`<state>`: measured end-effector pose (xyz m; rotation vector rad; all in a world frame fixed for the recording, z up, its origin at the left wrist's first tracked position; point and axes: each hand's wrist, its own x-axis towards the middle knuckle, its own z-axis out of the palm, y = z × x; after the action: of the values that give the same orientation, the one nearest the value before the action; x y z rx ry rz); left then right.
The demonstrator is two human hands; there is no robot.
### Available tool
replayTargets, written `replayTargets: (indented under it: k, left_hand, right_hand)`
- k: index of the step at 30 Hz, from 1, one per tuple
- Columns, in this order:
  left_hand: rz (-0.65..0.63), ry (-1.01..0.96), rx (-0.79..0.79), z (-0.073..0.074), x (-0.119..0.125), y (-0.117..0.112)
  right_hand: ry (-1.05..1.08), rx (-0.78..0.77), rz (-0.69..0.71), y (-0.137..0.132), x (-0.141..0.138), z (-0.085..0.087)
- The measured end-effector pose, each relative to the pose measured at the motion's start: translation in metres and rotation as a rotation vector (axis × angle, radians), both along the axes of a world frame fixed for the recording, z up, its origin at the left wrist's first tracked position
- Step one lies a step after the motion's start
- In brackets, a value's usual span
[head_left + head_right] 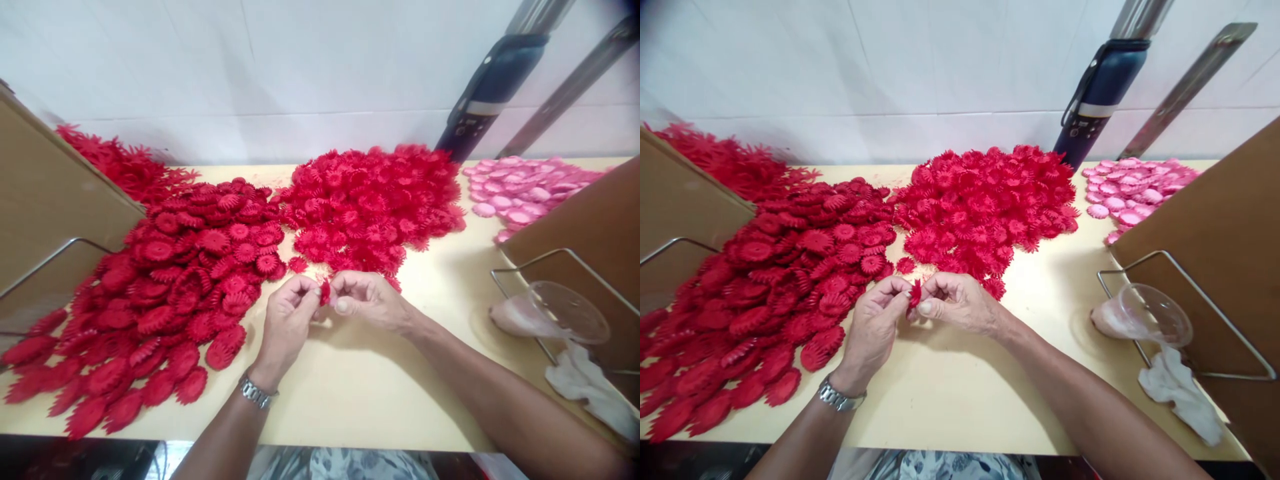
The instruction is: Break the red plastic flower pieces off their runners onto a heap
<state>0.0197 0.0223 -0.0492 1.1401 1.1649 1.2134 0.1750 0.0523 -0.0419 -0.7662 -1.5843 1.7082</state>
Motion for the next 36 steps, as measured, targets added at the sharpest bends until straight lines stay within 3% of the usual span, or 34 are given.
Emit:
replayTargets:
  k: [6, 13, 16, 19, 21, 24, 27, 30, 33, 36]
  left_hand:
    - [0.001, 0.000, 0.008, -0.003, 0.003, -0.003]
    - [0.057, -0.167, -0.020, 0.001, 0.011, -0.007]
    - [0.054, -0.278, -0.074, 0.007, 0.005, -0.005]
    - [0.168, -0.349, -0.040, 0.017, -0.011, 0.001]
    - [0.221, -0.283, 0.000, 0.024, -0.021, 0.005]
    - [0.162, -0.019, 0.052, 0.031, -0.022, 0.019]
    - [0.162, 0.225, 0.152, 0.031, -0.010, 0.043]
    - [0.140, 0.326, 0.141, 0.025, 0.001, 0.069]
    - [0.115, 0.338, 0.132, 0.022, 0.003, 0.080]
    - [0.102, 0.340, 0.097, 0.026, -0.003, 0.070]
  right_hand:
    - [-0.079, 0.059, -0.101, -0.002, -0.002, -0.004]
    - [-0.116, 0.123, -0.136, -0.007, -0.004, 0.007]
    - [-0.128, 0.170, -0.156, -0.005, 0.001, 0.007]
    - [-0.074, 0.216, -0.286, 0.004, 0.013, 0.008]
    - [-0.098, 0.264, -0.411, 0.011, 0.021, 0.011]
    - [-0.328, 0.424, -0.542, 0.020, 0.027, 0.019]
    - [-0.597, 0.641, -0.624, 0.025, 0.028, 0.024]
    - [-0.709, 0.755, -0.708, 0.026, 0.034, 0.024]
    - [-0.771, 0.777, -0.717, 0.021, 0.047, 0.021]
    - [-0.843, 0.766, -0.656, 0.014, 0.059, 0.017]
